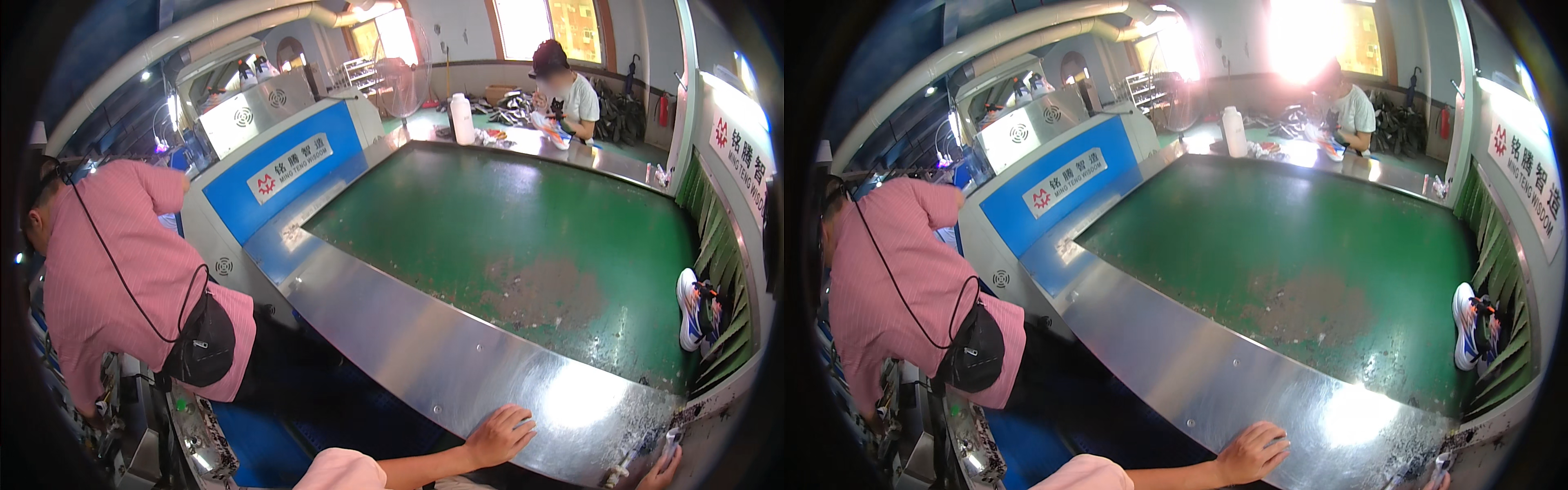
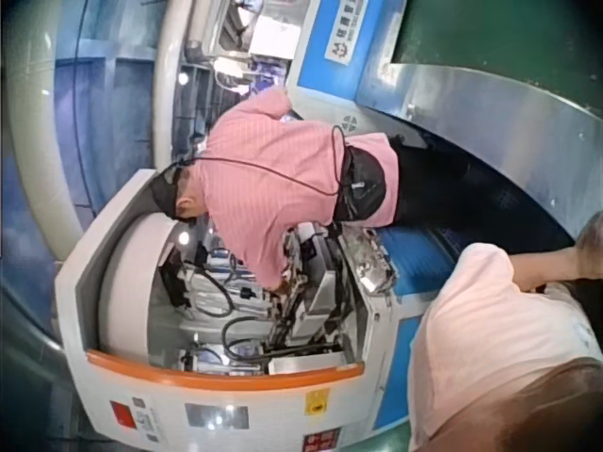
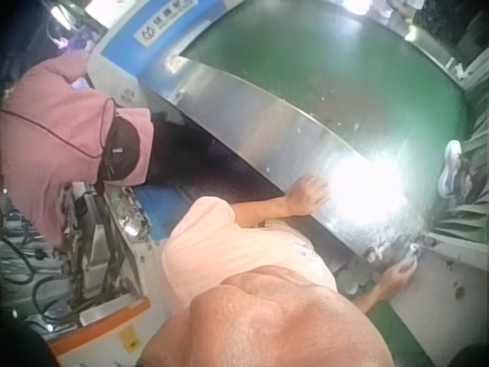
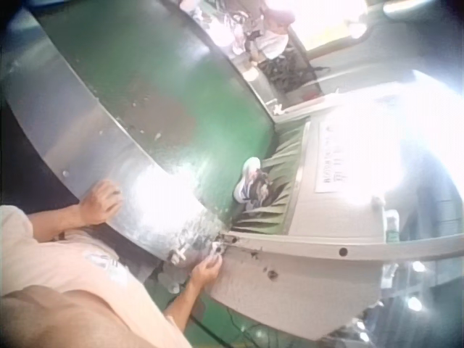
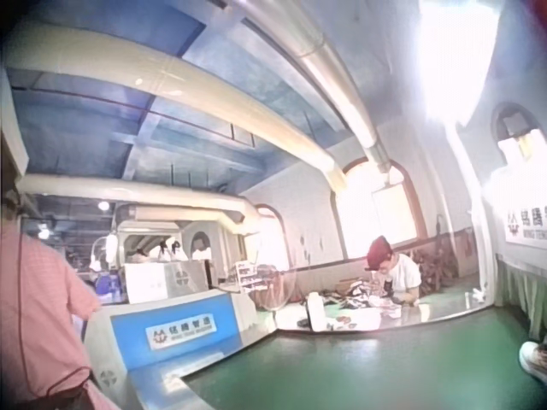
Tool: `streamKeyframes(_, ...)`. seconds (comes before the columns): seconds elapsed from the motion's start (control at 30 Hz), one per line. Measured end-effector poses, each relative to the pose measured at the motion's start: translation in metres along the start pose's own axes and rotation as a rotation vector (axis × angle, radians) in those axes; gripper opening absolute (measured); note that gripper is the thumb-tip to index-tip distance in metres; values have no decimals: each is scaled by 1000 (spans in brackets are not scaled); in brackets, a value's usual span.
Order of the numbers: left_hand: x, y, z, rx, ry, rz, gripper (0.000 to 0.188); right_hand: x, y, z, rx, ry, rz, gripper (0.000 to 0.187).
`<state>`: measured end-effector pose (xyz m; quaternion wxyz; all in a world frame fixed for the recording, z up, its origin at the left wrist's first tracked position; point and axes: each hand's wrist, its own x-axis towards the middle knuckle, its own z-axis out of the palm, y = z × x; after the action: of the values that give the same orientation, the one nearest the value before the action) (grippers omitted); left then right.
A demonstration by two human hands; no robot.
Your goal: The person applies liquid from a syringe into the junction of a shoe's sole, then places the shoe on a conveyor belt and repeats the action with another shoe.
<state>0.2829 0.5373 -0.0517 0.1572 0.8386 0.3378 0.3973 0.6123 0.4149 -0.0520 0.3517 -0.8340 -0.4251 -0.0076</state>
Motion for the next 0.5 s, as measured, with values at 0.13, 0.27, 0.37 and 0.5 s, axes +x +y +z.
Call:
streamKeyframes(0.13, -2, -6, 2, 24, 3, -14, 15, 16, -28, 25, 42, -54, -36, 39)
streamKeyframes(0.27, 6, -10, 10, 38, 36, -3, 14, 39, -52, 42, 74, -82, -89, 39)
streamKeyframes(0.37, 11, -12, 18, 52, 64, 7, 13, 51, -64, 52, 96, -95, -126, 39)
streamKeyframes(0.5, 23, -20, 28, 95, 102, 36, 12, 59, -77, 63, 123, -109, -168, 39)
